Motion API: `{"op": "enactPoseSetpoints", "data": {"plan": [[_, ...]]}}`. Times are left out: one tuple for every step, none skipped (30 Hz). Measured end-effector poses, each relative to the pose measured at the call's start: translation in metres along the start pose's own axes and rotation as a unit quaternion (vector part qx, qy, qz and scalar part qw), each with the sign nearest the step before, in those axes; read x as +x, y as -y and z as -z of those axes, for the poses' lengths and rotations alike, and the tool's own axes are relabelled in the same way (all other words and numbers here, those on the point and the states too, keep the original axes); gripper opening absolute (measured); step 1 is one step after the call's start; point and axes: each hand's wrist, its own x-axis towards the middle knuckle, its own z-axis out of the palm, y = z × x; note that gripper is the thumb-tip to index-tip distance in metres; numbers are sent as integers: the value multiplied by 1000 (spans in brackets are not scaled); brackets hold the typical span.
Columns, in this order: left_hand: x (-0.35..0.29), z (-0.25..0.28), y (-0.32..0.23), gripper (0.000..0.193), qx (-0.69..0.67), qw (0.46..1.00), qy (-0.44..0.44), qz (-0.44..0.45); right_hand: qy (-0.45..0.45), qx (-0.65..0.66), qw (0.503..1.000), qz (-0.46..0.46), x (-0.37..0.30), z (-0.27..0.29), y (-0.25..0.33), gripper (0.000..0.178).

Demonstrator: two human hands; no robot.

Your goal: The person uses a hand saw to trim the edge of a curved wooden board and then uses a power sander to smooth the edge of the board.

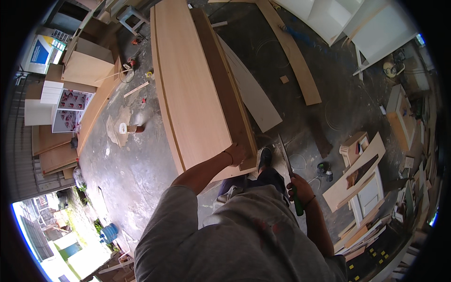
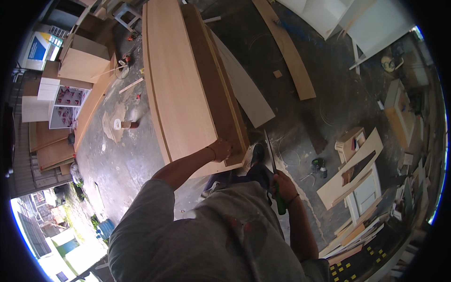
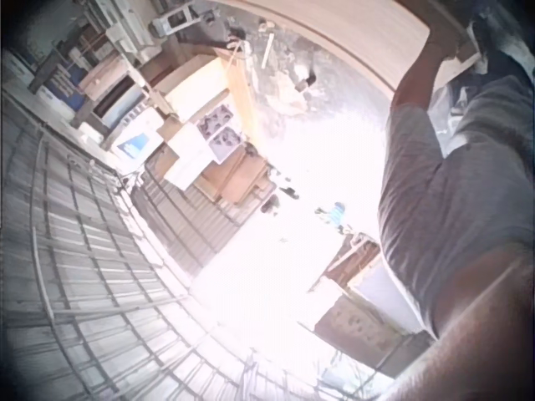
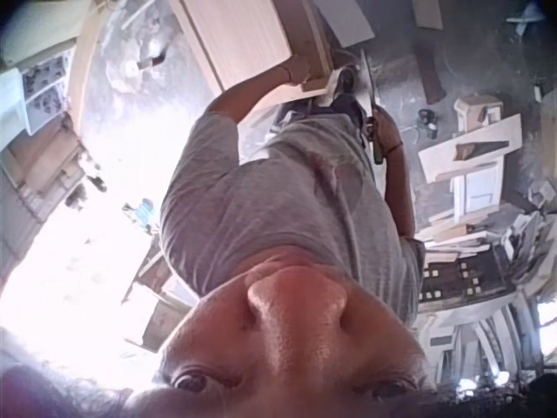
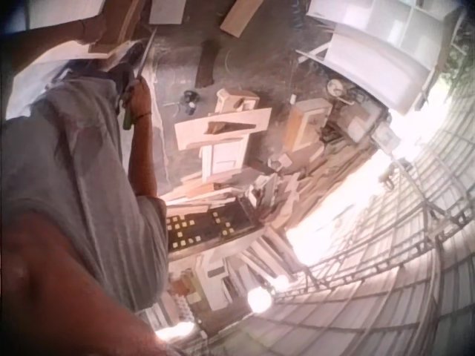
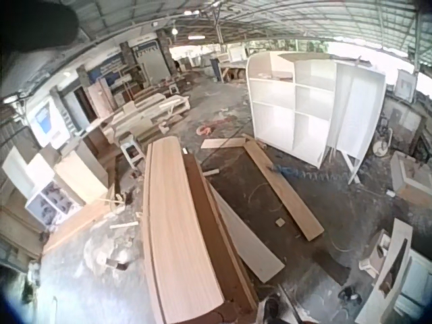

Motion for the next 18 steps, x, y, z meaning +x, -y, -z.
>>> {"op": "enactPoseSetpoints", "data": {"plan": [[-9, -6, -6, 20, 24, 1000, 12, -3, -1, 6, 1000, -1, 2, -1, -1, 22], [-16, -9, -11, 20, 50, 998, 24, -5, -2, 14, 1000, -1, 4, 0, 0, 15], [-20, -11, -13, 20, 73, 997, 37, -5, -2, 18, 1000, -2, 8, 1, -1, 12], [-25, -16, -14, 22, 29, 998, 56, 2, 3, 6, 1000, -2, 13, -1, -3, 11], [-22, -14, -15, 22, 20, 999, 44, 18, 15, 26, 1000, 2, 17, 4, -4, 12], [-20, -15, -19, 23, 9, 999, 33, 35, 30, 3, 1000, 4, 29, 13, -12, 12], [-13, -11, -24, 23, 0, 999, 21, 51, 43, -19, 999, 8, 37, 25, -14, 14], [-7, -11, -24, 24, 2, 997, 46, 69, 49, -10, 999, -6, 38, 25, -9, 13], [-3, -6, -21, 25, 9, 994, 64, 93, 56, -7, 998, -9, 33, 20, 3, 12], [4, -3, -20, 26, 10, 991, 88, 103, 58, -26, 998, -18, 32, 19, 12, 12], [9, -1, -20, 24, -8, 990, 94, 110, 57, -43, 997, -18, 34, 22, 17, 12], [13, 3, -18, 22, -23, 988, 99, 116, 64, -50, 997, -19, 34, 24, 22, 13], [21, 5, -17, 21, -38, 987, 101, 121, 67, -56, 996, -17, 32, 25, 29, 15], [24, -8, -17, 21, -36, 989, 81, 117, 73, -71, 995, -10, 31, 25, 31, 15], [27, -19, -14, 21, -31, 991, 60, 116, 69, -88, 994, -8, 32, 25, 35, 14], [23, -15, -17, 21, -15, 993, 63, 95, 64, -77, 995, -4, 29, 29, 35, 14], [22, -12, -19, 21, 1, 995, 67, 74, 60, -64, 996, 0, 27, 30, 36, 14], [32, -24, -12, 21, -9, 993, 49, 105, 55, -69, 996, 13, 27, 28, 39, 14]]}}
